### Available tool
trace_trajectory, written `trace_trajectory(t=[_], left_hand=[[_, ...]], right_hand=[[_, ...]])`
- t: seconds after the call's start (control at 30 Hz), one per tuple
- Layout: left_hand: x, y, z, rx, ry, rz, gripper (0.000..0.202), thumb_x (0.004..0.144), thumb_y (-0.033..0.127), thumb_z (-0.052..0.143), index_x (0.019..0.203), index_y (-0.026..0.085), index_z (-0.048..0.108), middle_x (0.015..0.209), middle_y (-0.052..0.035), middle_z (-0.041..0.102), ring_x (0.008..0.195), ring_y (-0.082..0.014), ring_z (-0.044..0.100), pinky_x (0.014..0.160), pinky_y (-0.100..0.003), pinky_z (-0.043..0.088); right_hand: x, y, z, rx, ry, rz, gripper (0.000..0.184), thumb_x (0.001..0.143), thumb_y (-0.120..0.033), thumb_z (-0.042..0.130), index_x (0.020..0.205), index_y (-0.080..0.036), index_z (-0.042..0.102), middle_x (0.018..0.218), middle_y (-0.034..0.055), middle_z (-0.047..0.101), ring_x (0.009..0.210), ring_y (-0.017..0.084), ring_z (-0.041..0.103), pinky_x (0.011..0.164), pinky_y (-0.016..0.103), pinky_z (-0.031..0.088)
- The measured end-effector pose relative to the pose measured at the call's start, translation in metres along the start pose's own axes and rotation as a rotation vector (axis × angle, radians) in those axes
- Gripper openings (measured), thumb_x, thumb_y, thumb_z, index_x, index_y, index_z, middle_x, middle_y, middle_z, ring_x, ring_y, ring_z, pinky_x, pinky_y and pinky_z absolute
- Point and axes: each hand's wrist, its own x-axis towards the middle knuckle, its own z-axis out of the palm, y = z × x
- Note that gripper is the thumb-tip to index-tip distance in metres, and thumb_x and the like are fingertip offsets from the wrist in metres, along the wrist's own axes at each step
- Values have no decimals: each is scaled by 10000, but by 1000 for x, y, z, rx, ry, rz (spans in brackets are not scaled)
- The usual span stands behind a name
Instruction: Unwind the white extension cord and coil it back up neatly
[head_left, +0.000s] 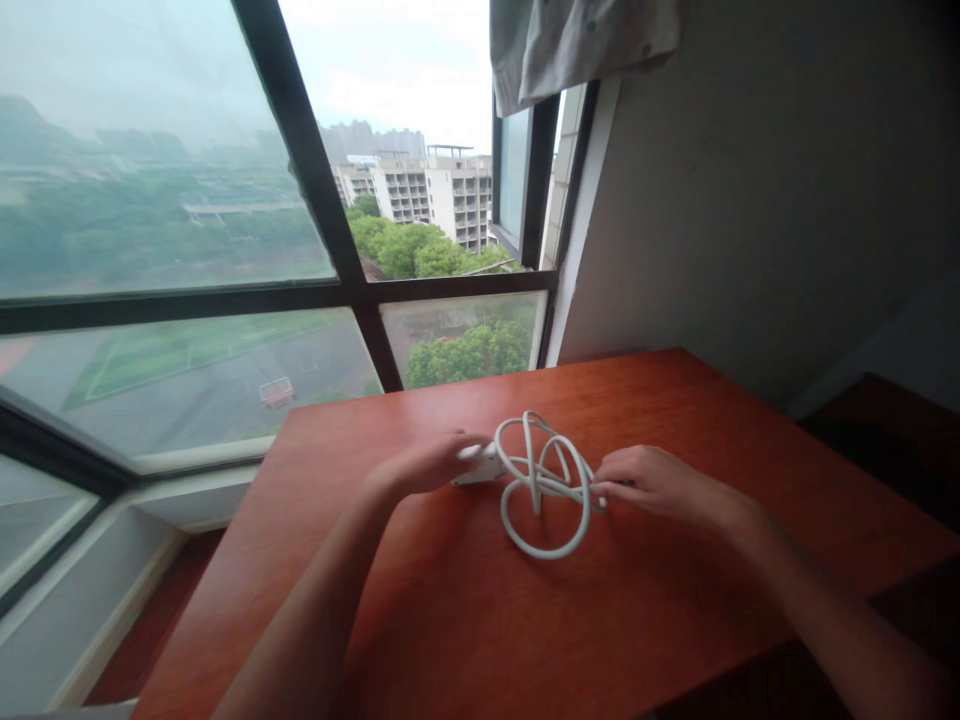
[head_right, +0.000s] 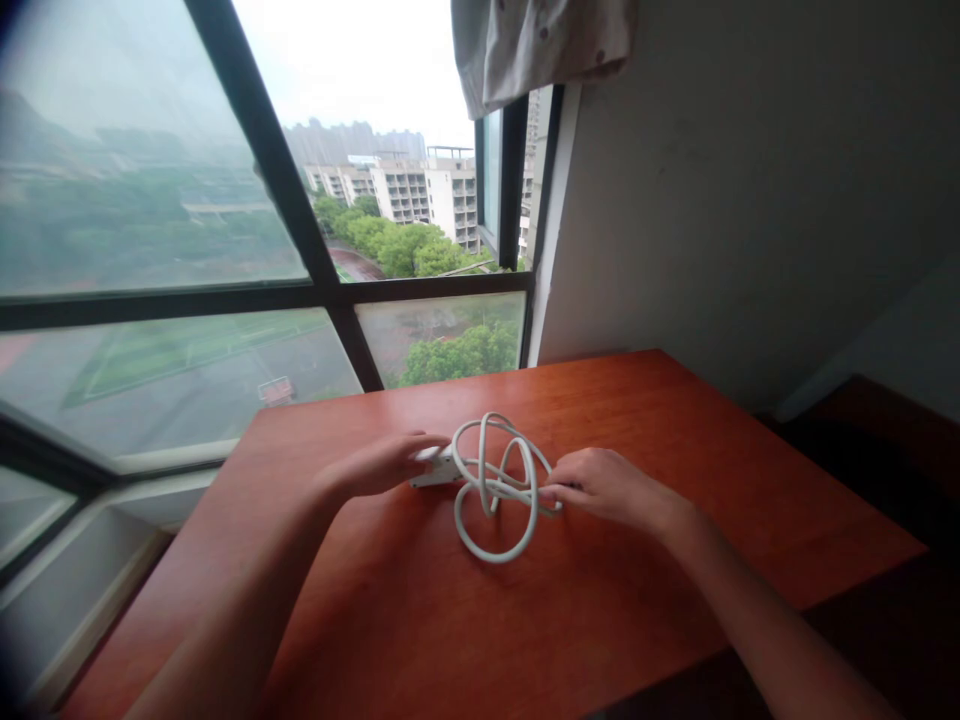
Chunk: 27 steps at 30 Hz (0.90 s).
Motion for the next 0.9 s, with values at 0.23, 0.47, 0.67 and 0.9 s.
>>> trace_trajectory(t=[0.23, 0.47, 0.67, 0.9], left_hand=[[-52, -62, -43, 206, 159, -244, 451, 833, 411, 513, 1209, 205, 652, 1250, -109, 650, 1117, -313, 601, 972, -407, 442], [-77, -58, -65, 304, 100, -322, 403, 794, 379, 517, 1122, 196, 665, 1200, -105, 669, 1111, -301, 600, 970, -378, 433], [-56, -15, -41, 454, -75, -255, 294, 735, 244, 562, 1014, 228, 651, 1003, -71, 649, 883, -239, 616, 784, -320, 459], [-28, 18, 3, 687, -114, -102, 426, 638, 75, 569, 1028, 237, 629, 1086, -109, 602, 1013, -288, 552, 913, -437, 383]], right_hand=[[-47, 79, 24, -50, 286, 314, 406, 955, -494, 419, 860, -259, 736, 858, 45, 723, 797, 210, 656, 705, 311, 457], [-56, 91, 42, -97, 306, 483, 359, 941, -475, 421, 1051, -304, 717, 1086, 34, 727, 962, 259, 664, 772, 347, 484], [-33, 61, 38, -87, 203, 334, 322, 947, -374, 394, 921, -242, 686, 945, 53, 707, 844, 214, 640, 753, 311, 444], [-14, 36, 42, -146, 159, 294, 244, 912, -309, 431, 770, -220, 609, 804, 38, 665, 731, 184, 585, 665, 276, 377]])
